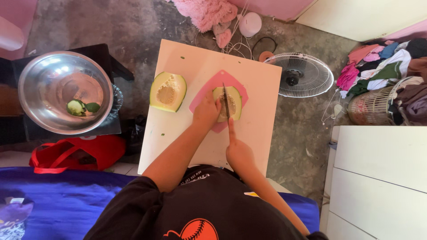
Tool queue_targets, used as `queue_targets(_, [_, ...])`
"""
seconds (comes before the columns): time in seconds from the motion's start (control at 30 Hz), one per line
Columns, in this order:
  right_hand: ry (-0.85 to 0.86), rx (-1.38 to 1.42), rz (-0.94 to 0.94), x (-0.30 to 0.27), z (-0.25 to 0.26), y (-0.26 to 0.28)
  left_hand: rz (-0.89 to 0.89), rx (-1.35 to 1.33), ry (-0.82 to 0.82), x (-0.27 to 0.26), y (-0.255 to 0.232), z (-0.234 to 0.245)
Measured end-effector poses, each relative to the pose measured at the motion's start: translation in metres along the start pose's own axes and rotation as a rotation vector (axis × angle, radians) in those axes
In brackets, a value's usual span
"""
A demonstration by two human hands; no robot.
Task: The person cuts a green melon on a pink cutting board using a knife. They trim the ends, halve the melon, cut it into quarters, and place the pieces into a metal bowl.
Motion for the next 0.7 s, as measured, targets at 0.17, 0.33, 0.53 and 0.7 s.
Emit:
queue_targets(0.17, [0.018,-0.010,-0.011,0.001,-0.009,-0.004,-0.079,-0.009,0.015,0.003,-0.004,-0.002])
queue_targets(0.33, [-0.015,-0.020,0.021,0.013,-0.022,0.001,-0.070,0.001,0.076,0.004,0.003,-0.004])
queue_targets(0.53, [0.045,-0.076,-0.026,0.025,-0.020,-0.005,-0.007,0.031,0.078,0.007,0.007,0.001])
queue_targets(0.7, [-0.097,0.103,-0.088,0.009,-0.007,-0.017,-0.038,-0.044,-0.021,-0.003,0.001,0.009])
Point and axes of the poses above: each hand's wrist, its own x-axis towards the middle knuckle, its own z-axis out of the back of the hand, y = z × x, the point moved 10 cm from there along x, towards the middle knuckle, and after that the axes turned 12 degrees about -x, right-handed, at the moved point
